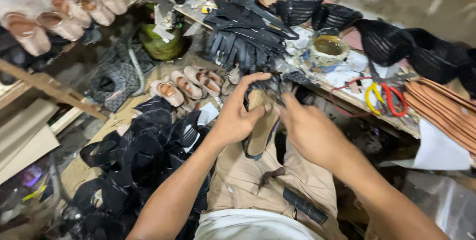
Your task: The person sits on the floor of a shoe workshop and attaches a black woven shoe upper to a sole. They take an upper from a pile, apply adhesive from a glue pot, press the upper onto the insole, fit and align the edges by hand, and use pliers and a hammer to secure and shape the assembled shoe.
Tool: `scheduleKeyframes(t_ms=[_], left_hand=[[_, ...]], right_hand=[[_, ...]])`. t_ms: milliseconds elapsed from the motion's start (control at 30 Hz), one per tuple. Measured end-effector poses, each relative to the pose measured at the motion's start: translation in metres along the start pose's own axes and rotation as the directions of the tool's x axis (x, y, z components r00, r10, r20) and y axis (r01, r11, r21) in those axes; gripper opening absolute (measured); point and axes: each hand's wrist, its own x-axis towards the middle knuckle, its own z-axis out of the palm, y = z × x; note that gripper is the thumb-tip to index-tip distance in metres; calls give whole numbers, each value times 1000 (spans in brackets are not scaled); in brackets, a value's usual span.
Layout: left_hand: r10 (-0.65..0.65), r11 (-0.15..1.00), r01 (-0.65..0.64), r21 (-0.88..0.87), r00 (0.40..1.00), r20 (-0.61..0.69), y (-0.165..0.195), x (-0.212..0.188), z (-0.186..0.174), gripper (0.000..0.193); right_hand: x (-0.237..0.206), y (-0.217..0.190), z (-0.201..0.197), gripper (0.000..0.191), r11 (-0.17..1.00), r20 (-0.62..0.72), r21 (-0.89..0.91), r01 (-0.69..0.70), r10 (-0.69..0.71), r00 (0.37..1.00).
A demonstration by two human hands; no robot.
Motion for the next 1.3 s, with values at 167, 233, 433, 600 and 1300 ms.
scheduleKeyframes(t_ms=[167,233,433,600,1300], left_hand=[[89,974,-96,205,995,43,7,0,-12,66],[9,982,-29,185,994,108,15,3,-21,73],[-202,967,234,-103,945,256,32,3,-41,51],[-378,877,393,-276,920,106,20,8,-19,32],[-72,992,110,69,908,-413,-103,112,-13,39]], right_hand=[[0,0,1,30,996,73,-71,-57,62,995],[1,-10,6,37,992,43,-90,-86,90,995],[-15,-31,10,29,985,33,-150,-85,91,995],[-31,-19,32,28,981,34,-117,-154,159,987],[-17,238,29,46,782,-509,-466,-414,146,848]])
